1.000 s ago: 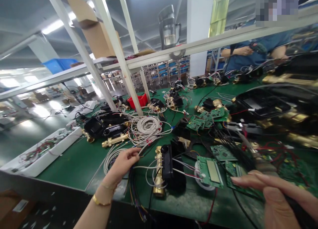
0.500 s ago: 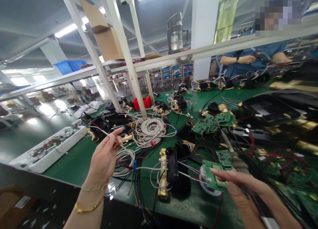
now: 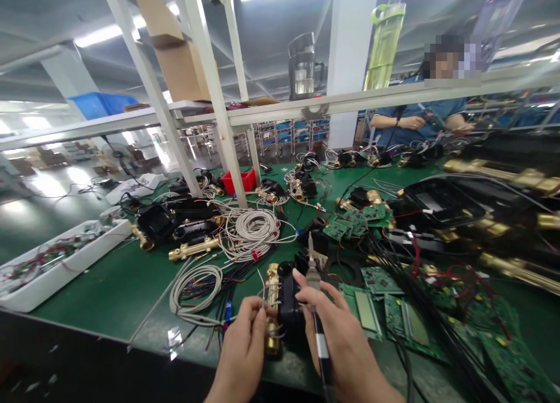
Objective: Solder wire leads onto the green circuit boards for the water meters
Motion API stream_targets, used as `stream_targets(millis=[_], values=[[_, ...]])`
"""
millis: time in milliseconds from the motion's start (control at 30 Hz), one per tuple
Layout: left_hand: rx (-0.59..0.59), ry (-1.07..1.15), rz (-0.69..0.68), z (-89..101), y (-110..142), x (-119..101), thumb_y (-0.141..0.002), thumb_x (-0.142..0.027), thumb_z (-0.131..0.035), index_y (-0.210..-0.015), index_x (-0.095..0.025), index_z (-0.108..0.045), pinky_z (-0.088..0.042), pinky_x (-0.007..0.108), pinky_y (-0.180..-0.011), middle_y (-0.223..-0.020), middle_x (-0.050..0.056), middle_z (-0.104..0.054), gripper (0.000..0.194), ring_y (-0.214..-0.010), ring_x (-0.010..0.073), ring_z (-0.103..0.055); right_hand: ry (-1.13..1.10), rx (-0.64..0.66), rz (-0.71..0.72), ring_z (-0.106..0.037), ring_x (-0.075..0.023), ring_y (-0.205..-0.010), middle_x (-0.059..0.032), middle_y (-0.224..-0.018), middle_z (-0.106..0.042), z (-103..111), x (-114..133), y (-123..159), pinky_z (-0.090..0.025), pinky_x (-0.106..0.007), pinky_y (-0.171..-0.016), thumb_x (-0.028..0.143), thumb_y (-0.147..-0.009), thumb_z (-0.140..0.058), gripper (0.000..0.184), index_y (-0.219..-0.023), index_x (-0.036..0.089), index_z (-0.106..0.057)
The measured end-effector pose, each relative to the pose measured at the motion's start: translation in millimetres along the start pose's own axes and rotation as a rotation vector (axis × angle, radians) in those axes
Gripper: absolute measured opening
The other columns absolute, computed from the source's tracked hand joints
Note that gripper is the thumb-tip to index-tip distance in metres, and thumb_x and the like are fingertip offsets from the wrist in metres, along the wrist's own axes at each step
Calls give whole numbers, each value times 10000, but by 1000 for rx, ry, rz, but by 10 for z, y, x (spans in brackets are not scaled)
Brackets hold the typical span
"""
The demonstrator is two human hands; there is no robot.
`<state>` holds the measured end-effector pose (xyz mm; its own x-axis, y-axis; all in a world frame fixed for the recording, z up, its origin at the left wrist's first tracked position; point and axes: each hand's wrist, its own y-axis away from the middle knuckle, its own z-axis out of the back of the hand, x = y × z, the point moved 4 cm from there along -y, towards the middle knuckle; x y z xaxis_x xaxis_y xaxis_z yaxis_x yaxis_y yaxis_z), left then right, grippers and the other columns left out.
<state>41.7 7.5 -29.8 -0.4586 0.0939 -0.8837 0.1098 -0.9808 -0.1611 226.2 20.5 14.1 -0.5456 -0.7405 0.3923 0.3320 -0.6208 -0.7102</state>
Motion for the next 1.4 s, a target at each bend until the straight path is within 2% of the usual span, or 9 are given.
stream_targets(millis=[200, 333, 467, 600, 733, 867, 1000, 1167, 1400], values=[[-46, -92, -91, -85, -226, -90, -1031, -509, -388, -993, -227, -636, -554, 382, -770, -948, 85, -746, 378, -858, 251, -710, -12, 191, -6, -554, -256, -1428, -185, -1373, -684, -32, 32, -105, -371, -640, -1229, 74, -892, -412, 422, -1280, 236, -390], [-113, -177, -128, -80, -218, -74, -1002, -453, -403, -1051, -221, -684, -542, 509, -848, -1023, 125, -748, 367, -943, 315, -698, -16, 224, -30, -471, -247, -1491, -181, -1345, -686, -45, 4, -122, -229, -690, -1275, 71, -895, -404, 422, -1281, 238, -367], [-122, -230, -166, -44, -105, -48, -975, -369, -411, -1228, -219, -701, -514, 622, -951, -1176, 146, -757, 413, -1067, 350, -698, -44, 236, -64, -493, -259, -1478, -172, -1373, -669, -86, -21, -143, -258, -692, -1266, 66, -860, -427, 422, -1243, 238, -393], [-86, -271, -197, -48, -65, -17, -986, -329, -422, -1237, -216, -718, -569, 569, -948, -1196, 131, -769, 404, -1079, 315, -721, -74, 231, -97, -541, -261, -1440, -141, -1340, -691, -122, -6, -167, -256, -723, -1255, 64, -847, -436, 409, -1214, 244, -437], [-68, -285, -247, -86, -147, 5, -1002, -326, -425, -1243, -214, -726, -616, 467, -898, -1195, 119, -780, 402, -1049, 273, -744, -76, 192, -63, -609, -250, -1373, -150, -1432, -649, -135, 40, -122, -295, -634, -1283, 66, -848, -455, 373, -1178, 240, -450], [-59, -293, -313, -75, -180, -21, -1013, -319, -437, -1255, -229, -723, -611, 431, -908, -1196, 102, -785, 386, -1059, 254, -749, -71, 181, -28, -571, -248, -1413, -148, -1426, -657, -137, 54, -48, -337, -593, -1279, 77, -886, -450, 354, -1199, 243, -434], [-85, -350, -387, 27, -74, -76, -1012, -282, -465, -1249, -248, -719, -592, 428, -876, -1158, 82, -794, 349, -997, 254, -750, -64, 194, -70, -527, -235, -1451, -152, -1445, -641, -109, 18, -19, -215, -644, -1305, 37, -889, -401, 379, -1199, 256, -412], [-163, -479, -606, 136, 147, -171, -973, -189, -495, -1203, -216, -722, -561, 354, -734, -986, 67, -804, 325, -789, 218, -720, -68, 213, -97, -557, -248, -1425, -110, -1319, -703, -124, 26, 0, -112, -702, -1302, 25, -813, -434, 471, -1222, 256, -414], [23, -507, -589, 80, 194, -131, -952, -126, -446, -1268, -172, -695, -549, 331, -681, -852, 55, -768, 405, -717, 200, -688, -57, 215, -91, -635, -256, -1334, -84, -1229, -722, -107, 41, 0, -186, -739, -1273, 34, -909, -384, 387, -1214, 271, -418]])
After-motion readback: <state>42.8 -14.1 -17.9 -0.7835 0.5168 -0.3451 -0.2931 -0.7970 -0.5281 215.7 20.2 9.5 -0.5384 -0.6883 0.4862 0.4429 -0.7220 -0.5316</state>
